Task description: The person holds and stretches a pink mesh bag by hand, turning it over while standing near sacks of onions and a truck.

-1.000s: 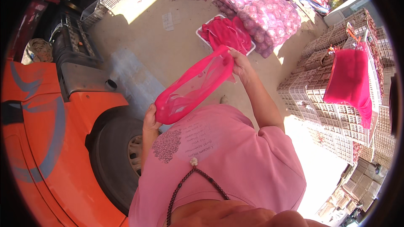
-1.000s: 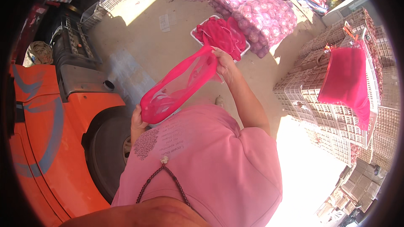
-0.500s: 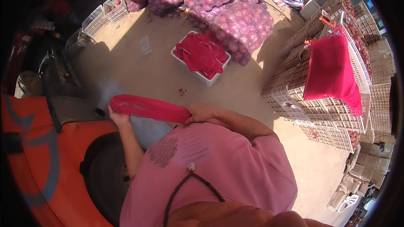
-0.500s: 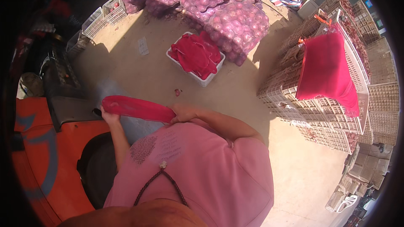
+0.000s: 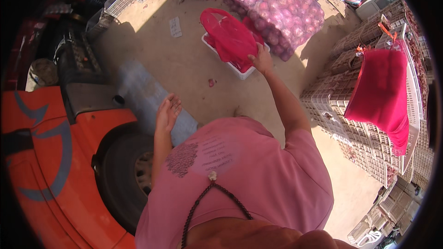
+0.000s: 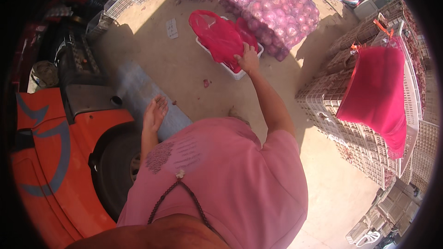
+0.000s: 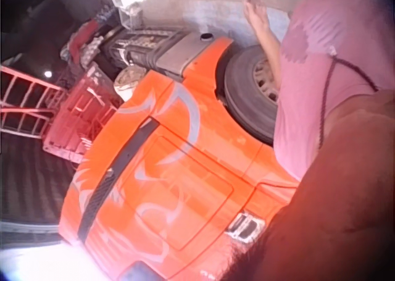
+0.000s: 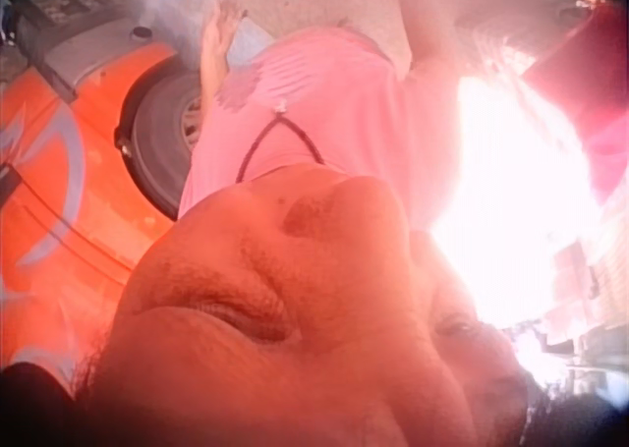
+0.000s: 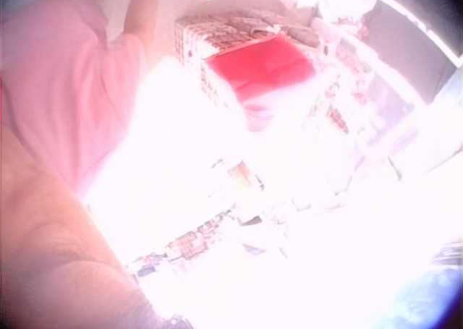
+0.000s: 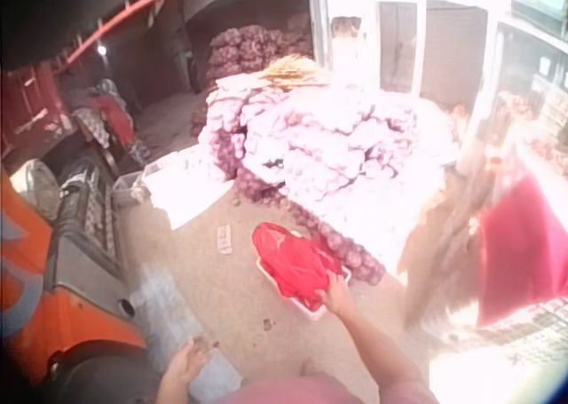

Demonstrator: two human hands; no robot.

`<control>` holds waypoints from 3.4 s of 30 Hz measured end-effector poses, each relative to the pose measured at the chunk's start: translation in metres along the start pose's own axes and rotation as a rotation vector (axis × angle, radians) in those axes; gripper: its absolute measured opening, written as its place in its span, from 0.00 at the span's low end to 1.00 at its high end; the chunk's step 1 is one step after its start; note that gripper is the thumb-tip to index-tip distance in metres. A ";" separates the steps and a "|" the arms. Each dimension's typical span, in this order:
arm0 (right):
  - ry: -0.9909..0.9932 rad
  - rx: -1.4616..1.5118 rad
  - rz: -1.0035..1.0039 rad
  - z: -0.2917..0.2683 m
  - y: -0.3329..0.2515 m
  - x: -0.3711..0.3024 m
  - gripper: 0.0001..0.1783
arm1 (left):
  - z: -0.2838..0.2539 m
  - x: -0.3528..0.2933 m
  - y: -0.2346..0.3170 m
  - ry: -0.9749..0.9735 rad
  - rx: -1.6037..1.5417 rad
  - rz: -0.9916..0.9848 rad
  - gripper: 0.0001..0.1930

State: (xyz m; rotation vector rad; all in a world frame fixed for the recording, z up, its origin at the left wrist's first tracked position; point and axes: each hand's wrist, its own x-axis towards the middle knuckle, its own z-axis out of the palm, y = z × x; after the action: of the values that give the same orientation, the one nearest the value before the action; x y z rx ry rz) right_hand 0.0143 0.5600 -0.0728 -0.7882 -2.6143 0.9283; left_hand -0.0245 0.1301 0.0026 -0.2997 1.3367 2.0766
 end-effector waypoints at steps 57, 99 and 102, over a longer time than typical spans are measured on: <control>-0.704 1.106 -0.327 -0.001 -0.224 -0.104 0.05 | 0.039 -0.046 0.084 0.401 1.353 1.092 0.37; -1.020 0.726 -0.270 0.117 -0.270 -0.226 0.06 | -0.072 -0.093 0.028 0.213 1.441 0.781 0.10; -1.116 0.715 -0.079 0.110 -0.268 -0.222 0.06 | -0.086 -0.087 0.032 0.271 1.279 0.791 0.09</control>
State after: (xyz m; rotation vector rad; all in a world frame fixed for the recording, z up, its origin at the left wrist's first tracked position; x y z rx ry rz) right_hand 0.0435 0.2042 0.0029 0.1038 -2.5835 2.6090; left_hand 0.0103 0.0113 0.0306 0.6117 2.9344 1.2216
